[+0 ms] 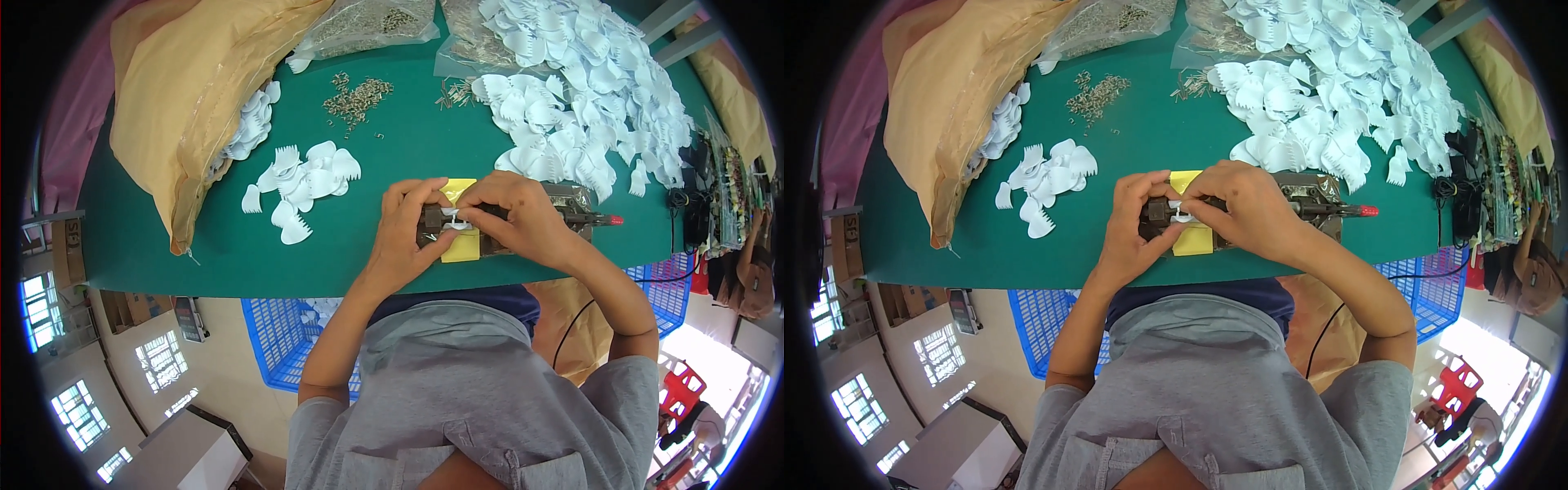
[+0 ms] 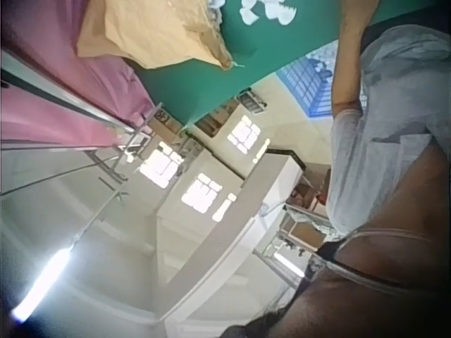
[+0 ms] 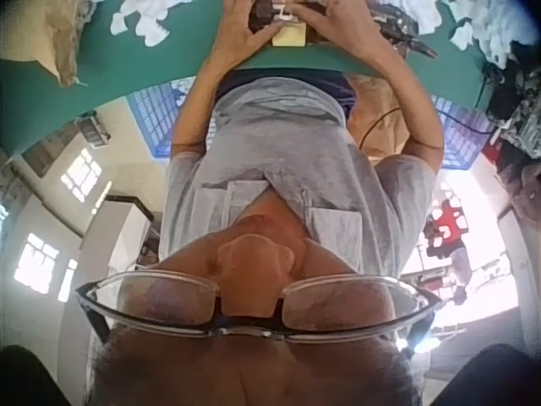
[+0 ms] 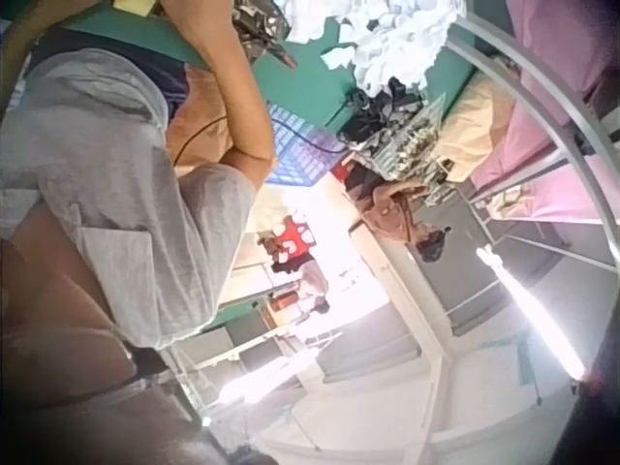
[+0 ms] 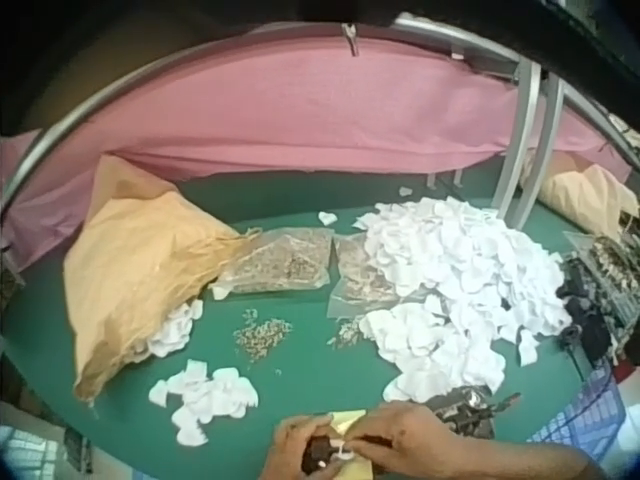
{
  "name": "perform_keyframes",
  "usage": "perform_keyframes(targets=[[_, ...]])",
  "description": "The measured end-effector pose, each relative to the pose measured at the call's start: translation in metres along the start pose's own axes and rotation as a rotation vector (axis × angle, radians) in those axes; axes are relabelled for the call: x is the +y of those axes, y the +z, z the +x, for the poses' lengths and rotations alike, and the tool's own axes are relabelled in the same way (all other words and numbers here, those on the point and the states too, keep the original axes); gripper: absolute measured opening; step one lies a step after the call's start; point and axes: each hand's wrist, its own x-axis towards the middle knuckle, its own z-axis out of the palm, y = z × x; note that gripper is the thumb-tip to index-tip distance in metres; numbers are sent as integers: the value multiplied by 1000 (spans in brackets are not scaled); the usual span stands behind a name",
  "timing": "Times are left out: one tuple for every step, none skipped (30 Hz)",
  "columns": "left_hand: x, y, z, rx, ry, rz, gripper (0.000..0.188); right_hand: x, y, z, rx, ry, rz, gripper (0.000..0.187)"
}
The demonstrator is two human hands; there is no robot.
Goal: The person fits a white plastic piece and a metal clip onto a metal jig, presses a lever to join them, and drops the assembled part into a blue basket. This process is repeated, with the person occasionally reaching into bags for more components.
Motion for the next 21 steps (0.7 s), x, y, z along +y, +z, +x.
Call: perform_keyframes(targets=[[0,1,1,-1,-26,-42,76,0,-2,0,-20,11,15,14],[-1,1,0,-2,-52,-85,75,-1,-3,0,-41,22,29,17],[-1,1,0,1,-54,-89,75,-2,-4,1,-46,23,27,17],[-1,2,-1,3,-62,-100,75,-4,-3,0,-24,-31,-16,19],[-2,2,-2,4,-70,-111,74,-6,-3,-2,-1,-84,-59,21],[-2,2,-1,8,-73,-114,74,-7,0,-4,-6,-84,-60,21],[-2,1,0,4,-41,-97,74,-9,3,-7,47,-108,-106,22],[-3,0,1,1,-10,-79,74,-9,6,-9,101,-132,-152,22],[-3,1,0,2,-14,-82,74,-9,8,-8,97,-130,-151,22],[-3,1,0,16,-20,-84,72,-9,9,-8,126,-194,-205,21],[-3,1,0,30,-25,-86,70,-9,11,-8,155,-259,-258,20],[-3,2,0,30,-26,-88,70,-9,11,-9,153,-257,-258,20],[-2,4,0,39,-48,-127,68,-8,11,-10,160,-263,-277,20],[-2,4,0,48,-70,-166,66,-8,11,-10,168,-270,-296,20],[-2,3,1,50,-72,-165,66,-7,12,-10,166,-271,-295,20],[-2,1,3,36,-10,-74,58,-6,13,-10,178,-283,-295,20],[-2,0,5,22,52,18,50,-6,13,-9,192,-296,-296,19],[-2,0,5,24,49,15,50,-6,13,-9,187,-294,-296,19],[-2,-1,5,28,37,0,44,-6,13,-8,190,-287,-284,18],[-2,-1,5,33,25,-15,39,-6,13,-7,193,-280,-271,18],[-2,-1,5,40,22,-11,39,-6,9,-6,189,-287,-269,18]])
